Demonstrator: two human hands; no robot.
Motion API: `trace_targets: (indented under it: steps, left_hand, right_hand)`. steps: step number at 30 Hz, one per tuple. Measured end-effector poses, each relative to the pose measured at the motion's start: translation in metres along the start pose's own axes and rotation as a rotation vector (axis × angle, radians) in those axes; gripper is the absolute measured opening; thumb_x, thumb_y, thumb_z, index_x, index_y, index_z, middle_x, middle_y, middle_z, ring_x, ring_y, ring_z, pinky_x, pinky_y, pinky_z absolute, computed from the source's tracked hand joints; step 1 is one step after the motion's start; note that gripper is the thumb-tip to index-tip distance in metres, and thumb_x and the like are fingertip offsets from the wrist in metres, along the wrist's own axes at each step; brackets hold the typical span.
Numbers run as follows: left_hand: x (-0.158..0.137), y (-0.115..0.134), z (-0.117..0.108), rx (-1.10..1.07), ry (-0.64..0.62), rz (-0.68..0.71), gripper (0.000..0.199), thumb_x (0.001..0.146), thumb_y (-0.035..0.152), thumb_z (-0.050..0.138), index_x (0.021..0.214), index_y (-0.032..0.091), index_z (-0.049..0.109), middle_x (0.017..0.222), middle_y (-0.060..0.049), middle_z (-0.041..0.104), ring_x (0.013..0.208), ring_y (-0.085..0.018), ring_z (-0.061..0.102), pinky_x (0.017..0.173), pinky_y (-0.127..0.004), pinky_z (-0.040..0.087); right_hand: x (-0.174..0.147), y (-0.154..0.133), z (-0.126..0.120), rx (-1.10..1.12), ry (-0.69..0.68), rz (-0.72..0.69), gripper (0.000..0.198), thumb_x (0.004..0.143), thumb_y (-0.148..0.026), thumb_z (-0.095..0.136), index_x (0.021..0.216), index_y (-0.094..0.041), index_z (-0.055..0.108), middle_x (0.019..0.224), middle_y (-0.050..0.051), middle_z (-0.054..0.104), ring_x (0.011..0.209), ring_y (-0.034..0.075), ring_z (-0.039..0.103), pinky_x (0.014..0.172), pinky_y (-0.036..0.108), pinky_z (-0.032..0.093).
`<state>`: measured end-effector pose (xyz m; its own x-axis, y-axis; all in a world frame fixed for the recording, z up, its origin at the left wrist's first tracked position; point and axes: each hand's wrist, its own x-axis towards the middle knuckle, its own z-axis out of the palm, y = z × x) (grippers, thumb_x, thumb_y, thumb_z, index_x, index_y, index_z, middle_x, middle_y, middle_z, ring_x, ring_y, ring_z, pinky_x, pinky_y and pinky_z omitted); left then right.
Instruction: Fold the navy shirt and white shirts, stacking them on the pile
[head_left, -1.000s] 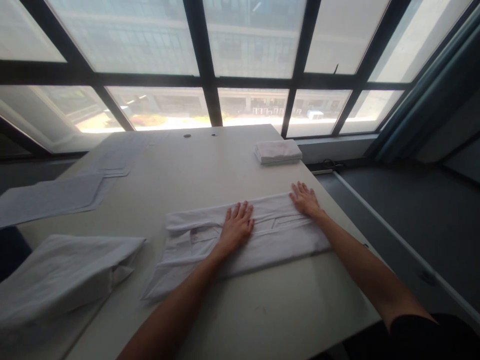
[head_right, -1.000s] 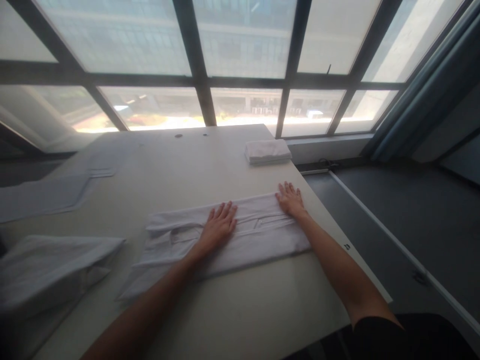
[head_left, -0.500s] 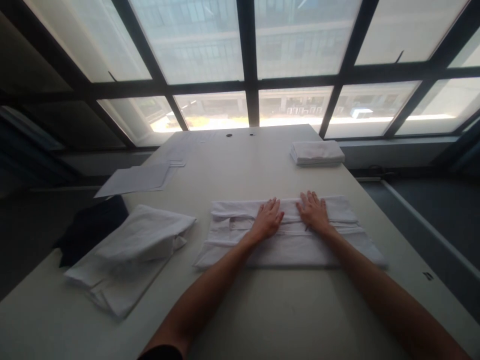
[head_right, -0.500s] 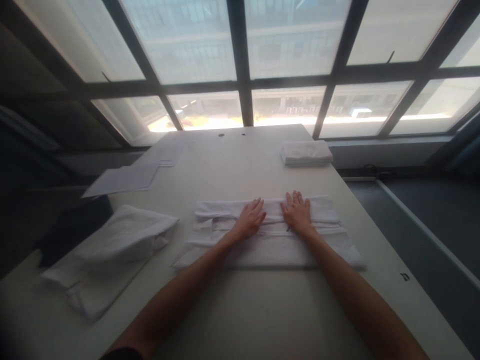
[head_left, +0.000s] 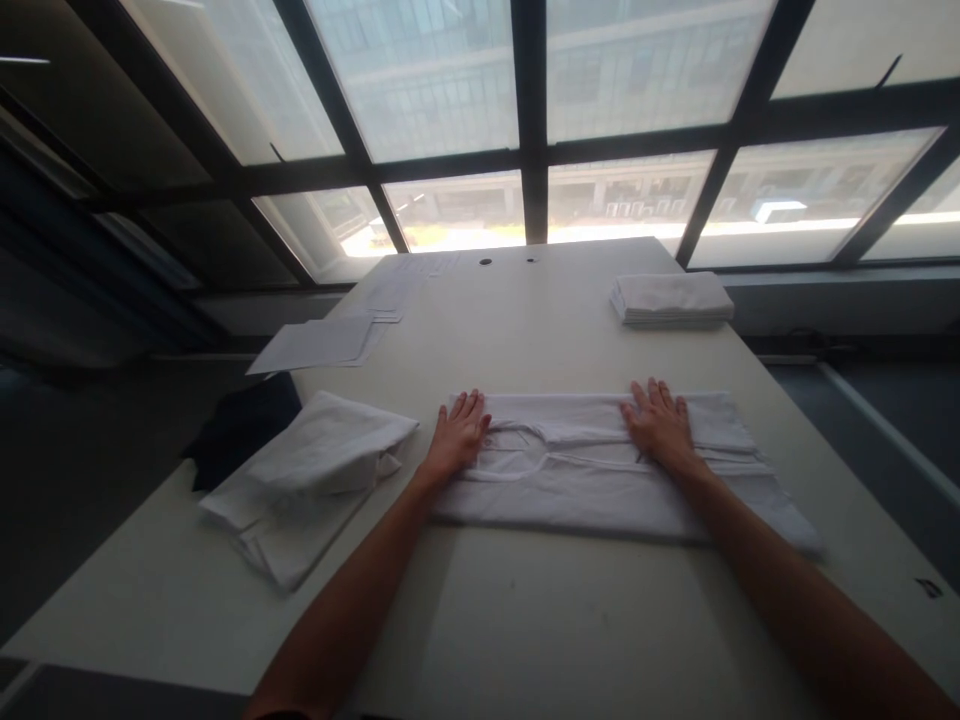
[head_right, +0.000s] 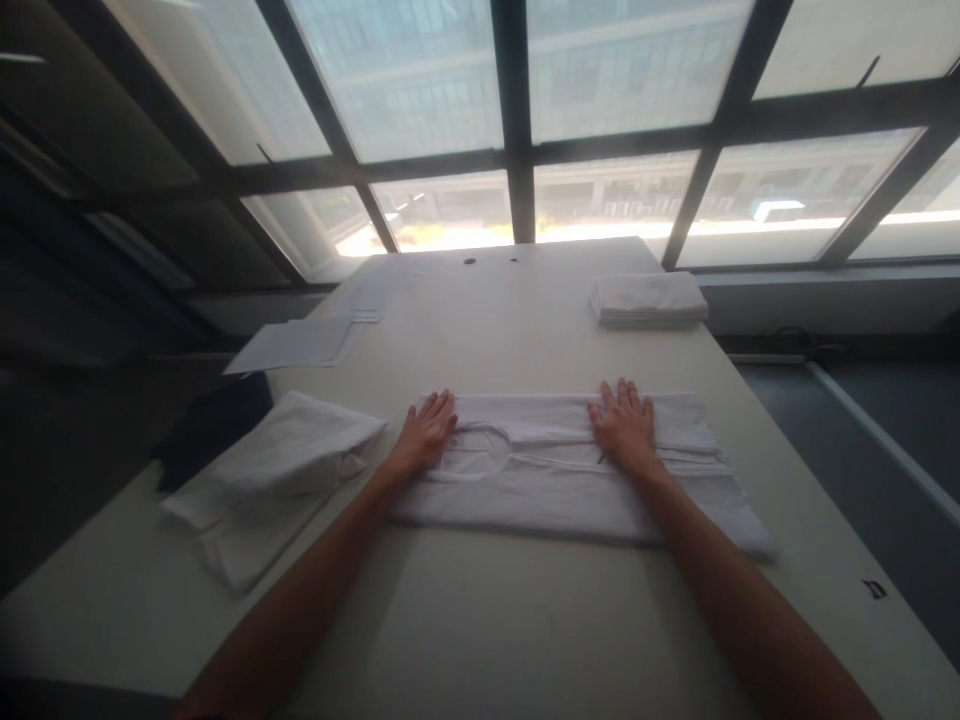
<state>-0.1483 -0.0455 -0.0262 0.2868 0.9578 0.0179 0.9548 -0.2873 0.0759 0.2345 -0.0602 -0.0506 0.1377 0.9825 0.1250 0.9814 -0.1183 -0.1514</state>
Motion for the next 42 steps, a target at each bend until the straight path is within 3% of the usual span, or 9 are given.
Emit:
trace_targets:
  steps: [6, 8, 11, 17, 25, 30, 35, 38, 42]
  left_hand:
    - [0.009, -0.017, -0.019, -0.145, -0.077, -0.069, 0.05, 0.107, 0.031, 0.024, 0.153, 0.024, 0.044, 0.161, -0.011, 0.036, 0.152, -0.03, 0.028, 0.116, -0.065, 0.027]
    - [0.01, -0.012, -0.027, -0.162, 0.001, -0.106, 0.05, 0.108, 0.031, 0.022, 0.15, 0.026, 0.048, 0.158, -0.011, 0.042, 0.15, -0.03, 0.033, 0.116, -0.067, 0.024]
    - [0.006, 0.019, -0.028, -0.088, 0.162, -0.053, 0.051, 0.109, 0.036, 0.021, 0.152, 0.022, 0.045, 0.16, -0.011, 0.04, 0.151, -0.028, 0.031, 0.12, -0.065, 0.014]
    - [-0.008, 0.077, -0.001, -0.025, 0.067, 0.163, 0.061, 0.107, 0.053, 0.027, 0.158, 0.02, 0.036, 0.164, -0.01, 0.032, 0.153, -0.028, 0.025, 0.123, -0.056, 0.021]
    - [-0.034, 0.01, -0.004, -0.07, 0.036, 0.012, 0.057, 0.109, 0.044, 0.025, 0.157, 0.016, 0.037, 0.163, -0.012, 0.033, 0.153, -0.03, 0.024, 0.121, -0.06, 0.021]
    - [-0.047, -0.028, -0.005, -0.282, 0.089, -0.034, 0.052, 0.109, 0.041, 0.023, 0.154, 0.021, 0.041, 0.163, -0.009, 0.036, 0.152, -0.028, 0.028, 0.122, -0.06, 0.02]
    - [-0.06, -0.044, -0.019, -0.564, 0.35, -0.102, 0.045, 0.104, 0.04, 0.036, 0.13, 0.015, 0.063, 0.139, -0.014, 0.061, 0.126, -0.023, 0.058, 0.106, -0.038, 0.048]
    - [-0.075, -0.046, -0.029, -0.584, 0.247, -0.087, 0.035, 0.098, 0.044, 0.049, 0.103, 0.018, 0.072, 0.101, -0.008, 0.071, 0.094, -0.022, 0.066, 0.086, -0.034, 0.054]
    - [-0.089, -0.049, -0.033, -0.572, 0.083, 0.001, 0.029, 0.091, 0.046, 0.062, 0.091, 0.019, 0.072, 0.089, -0.004, 0.066, 0.08, -0.02, 0.062, 0.077, -0.032, 0.05]
  right_hand:
    - [-0.001, 0.0, -0.002, -0.006, -0.009, 0.01, 0.063, 0.104, -0.049, 0.026, 0.155, -0.015, 0.04, 0.164, 0.019, 0.03, 0.153, 0.033, 0.022, 0.12, 0.057, 0.02]
    - [-0.001, -0.001, -0.002, -0.016, -0.014, 0.011, 0.063, 0.104, -0.049, 0.026, 0.156, -0.015, 0.04, 0.164, 0.019, 0.03, 0.153, 0.032, 0.022, 0.12, 0.056, 0.02]
    - [-0.001, 0.0, -0.001, -0.025, -0.021, 0.014, 0.063, 0.104, -0.048, 0.025, 0.156, -0.015, 0.04, 0.164, 0.018, 0.031, 0.152, 0.031, 0.022, 0.12, 0.056, 0.02]
    - [-0.001, 0.004, 0.004, -0.022, -0.008, 0.004, 0.064, 0.104, -0.049, 0.022, 0.155, -0.015, 0.041, 0.163, 0.019, 0.031, 0.152, 0.032, 0.023, 0.12, 0.056, 0.02]
    - [0.0, 0.006, 0.005, -0.02, -0.002, -0.004, 0.064, 0.103, -0.05, 0.022, 0.154, -0.015, 0.042, 0.162, 0.019, 0.033, 0.152, 0.032, 0.025, 0.119, 0.057, 0.021]
    - [-0.001, 0.006, 0.005, -0.003, 0.011, -0.005, 0.064, 0.103, -0.049, 0.023, 0.154, -0.015, 0.043, 0.162, 0.019, 0.034, 0.151, 0.032, 0.026, 0.119, 0.057, 0.021]
    - [-0.001, 0.006, 0.009, 0.041, 0.049, -0.016, 0.063, 0.103, -0.048, 0.028, 0.151, -0.012, 0.046, 0.16, 0.021, 0.037, 0.15, 0.034, 0.028, 0.118, 0.058, 0.022]
    - [0.001, 0.009, 0.006, 0.115, 0.159, -0.038, 0.057, 0.1, -0.042, 0.035, 0.146, -0.011, 0.051, 0.156, 0.022, 0.043, 0.147, 0.034, 0.033, 0.116, 0.059, 0.027]
    - [-0.002, 0.011, -0.013, 0.274, 0.314, -0.188, 0.04, 0.095, -0.033, 0.046, 0.121, -0.013, 0.068, 0.127, 0.02, 0.064, 0.123, 0.032, 0.056, 0.107, 0.048, 0.041]
